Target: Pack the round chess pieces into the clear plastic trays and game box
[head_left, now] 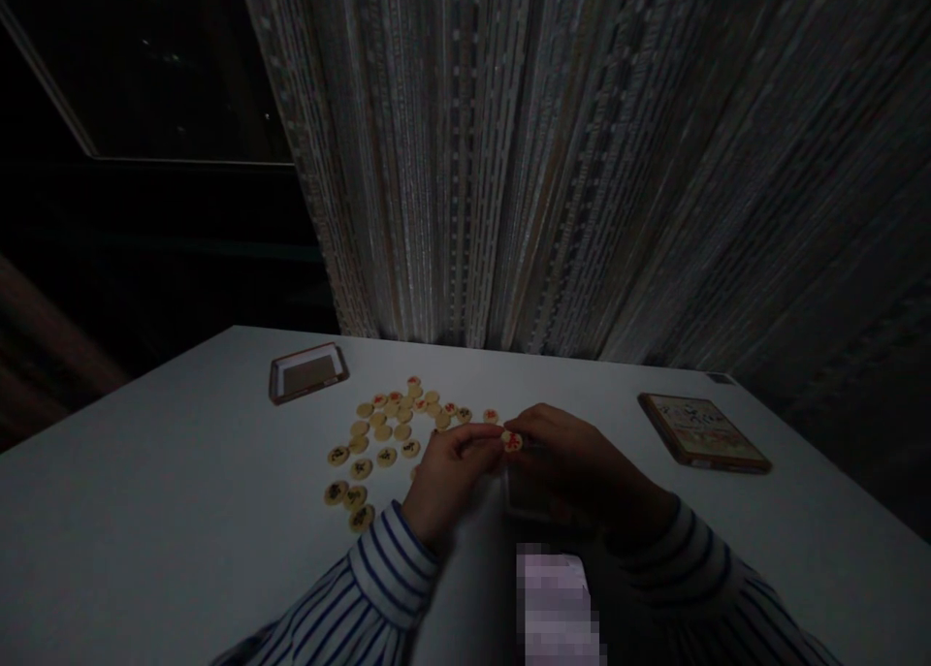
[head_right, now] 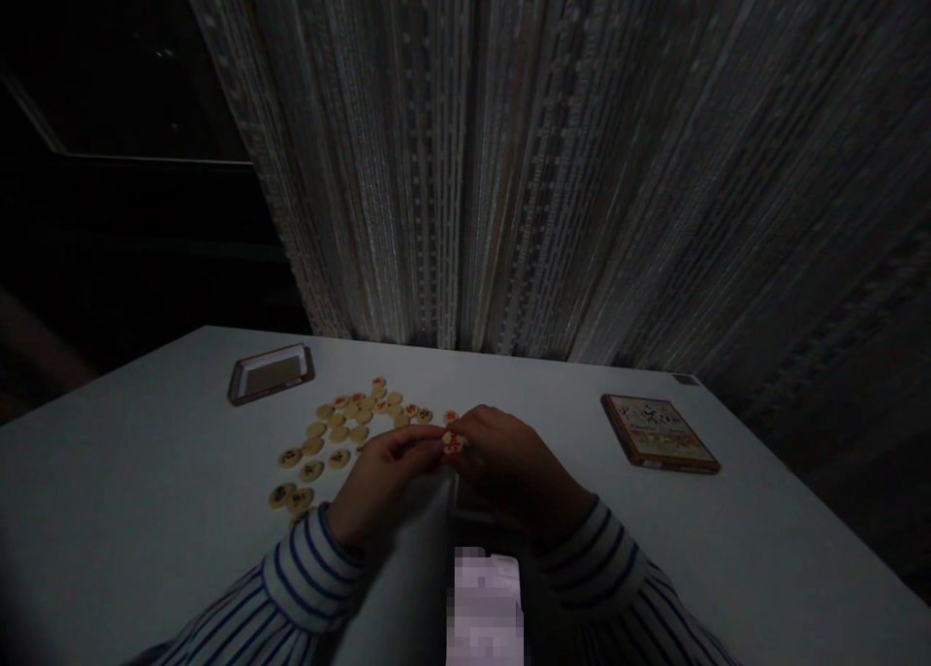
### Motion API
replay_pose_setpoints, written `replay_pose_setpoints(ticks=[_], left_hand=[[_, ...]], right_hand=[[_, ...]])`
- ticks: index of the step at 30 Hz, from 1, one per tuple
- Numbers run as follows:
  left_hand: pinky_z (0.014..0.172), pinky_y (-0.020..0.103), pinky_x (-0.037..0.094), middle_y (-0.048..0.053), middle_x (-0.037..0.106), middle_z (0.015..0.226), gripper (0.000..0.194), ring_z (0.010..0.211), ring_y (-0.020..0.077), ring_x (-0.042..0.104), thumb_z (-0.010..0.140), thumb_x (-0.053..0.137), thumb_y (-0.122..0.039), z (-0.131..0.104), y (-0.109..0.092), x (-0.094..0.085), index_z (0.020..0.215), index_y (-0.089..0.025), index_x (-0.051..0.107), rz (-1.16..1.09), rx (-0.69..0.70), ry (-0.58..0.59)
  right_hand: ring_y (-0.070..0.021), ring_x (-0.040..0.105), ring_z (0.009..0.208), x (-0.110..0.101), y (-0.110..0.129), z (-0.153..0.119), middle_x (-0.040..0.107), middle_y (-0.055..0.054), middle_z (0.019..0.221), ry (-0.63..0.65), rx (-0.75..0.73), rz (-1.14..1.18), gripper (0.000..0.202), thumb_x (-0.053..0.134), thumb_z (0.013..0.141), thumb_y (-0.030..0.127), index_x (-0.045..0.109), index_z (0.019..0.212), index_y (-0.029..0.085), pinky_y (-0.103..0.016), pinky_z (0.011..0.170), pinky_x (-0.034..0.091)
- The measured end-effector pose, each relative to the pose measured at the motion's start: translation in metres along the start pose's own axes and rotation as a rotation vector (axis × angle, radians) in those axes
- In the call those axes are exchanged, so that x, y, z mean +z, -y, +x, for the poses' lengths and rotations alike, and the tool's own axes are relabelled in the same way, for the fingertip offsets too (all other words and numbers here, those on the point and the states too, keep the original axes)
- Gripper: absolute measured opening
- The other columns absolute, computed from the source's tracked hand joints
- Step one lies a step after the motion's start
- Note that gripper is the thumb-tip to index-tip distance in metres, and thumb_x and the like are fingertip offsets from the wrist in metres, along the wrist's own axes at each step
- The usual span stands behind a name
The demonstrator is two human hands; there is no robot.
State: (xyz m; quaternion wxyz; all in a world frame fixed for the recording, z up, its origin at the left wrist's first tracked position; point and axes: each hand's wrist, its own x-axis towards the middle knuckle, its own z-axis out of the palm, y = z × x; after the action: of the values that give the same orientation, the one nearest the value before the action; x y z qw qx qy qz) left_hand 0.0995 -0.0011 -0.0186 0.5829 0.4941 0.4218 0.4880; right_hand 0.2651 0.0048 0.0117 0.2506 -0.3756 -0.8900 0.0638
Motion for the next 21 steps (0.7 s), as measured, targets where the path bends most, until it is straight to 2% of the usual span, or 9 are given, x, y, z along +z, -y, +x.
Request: replay_pose_setpoints(ticks=[4, 7, 16, 21], left_hand=[[0.071, 0.026, 0.046, 0.005, 0.069, 0.079, 0.024, 0.072, 0.0143, 0.061, 0.065, 0.065, -0.024, 0.0, 0.009, 0.002, 0.085, -0.013, 0.067, -0.067, -0.034, 0.043], [0.073, 0.027, 0.046, 0.006, 0.069, 0.078, 0.023, 0.073, 0.0146, 0.061, 0.065, 0.065, -0.023, 0.0, 0.012, 0.004, 0.085, -0.012, 0.068, -0.038, -0.034, 0.048], [0.073, 0.028, 0.049, 0.005, 0.07, 0.079, 0.017, 0.076, 0.0167, 0.063, 0.065, 0.064, -0.021, -0.002, 0.016, 0.002, 0.08, -0.015, 0.069, 0.015, 0.02, 0.038], [0.066, 0.025, 0.051, 0.004, 0.069, 0.071, 0.016, 0.07, 0.0157, 0.063, 0.064, 0.067, -0.021, -0.003, 0.02, 0.002, 0.078, -0.016, 0.068, 0.013, 0.014, 0.005]], right_hand=[[-0.0136, 0.055, 0.076, 0.0, -0.005, -0.001, 0.06, -0.006, 0.085, 0.079, -0.009, -0.022, 0.02, 0.046, 0.083, 0.027, 0.058, 0.095, 0.017, -0.025, 0.066, 0.044], [-0.0127, 0.053, 0.072, 0.001, -0.008, -0.002, 0.06, -0.005, 0.081, 0.108, -0.032, -0.035, 0.022, 0.042, 0.085, 0.03, 0.058, 0.091, 0.017, -0.024, 0.063, 0.042], [-0.0118, 0.053, 0.068, 0.003, -0.003, -0.003, 0.058, -0.005, 0.077, 0.094, -0.046, -0.02, 0.017, 0.042, 0.084, 0.023, 0.057, 0.088, 0.016, -0.023, 0.059, 0.04], [-0.012, 0.053, 0.068, 0.004, -0.003, -0.004, 0.059, -0.005, 0.078, 0.101, -0.052, -0.035, 0.015, 0.045, 0.082, 0.023, 0.056, 0.09, 0.016, -0.023, 0.06, 0.041]])
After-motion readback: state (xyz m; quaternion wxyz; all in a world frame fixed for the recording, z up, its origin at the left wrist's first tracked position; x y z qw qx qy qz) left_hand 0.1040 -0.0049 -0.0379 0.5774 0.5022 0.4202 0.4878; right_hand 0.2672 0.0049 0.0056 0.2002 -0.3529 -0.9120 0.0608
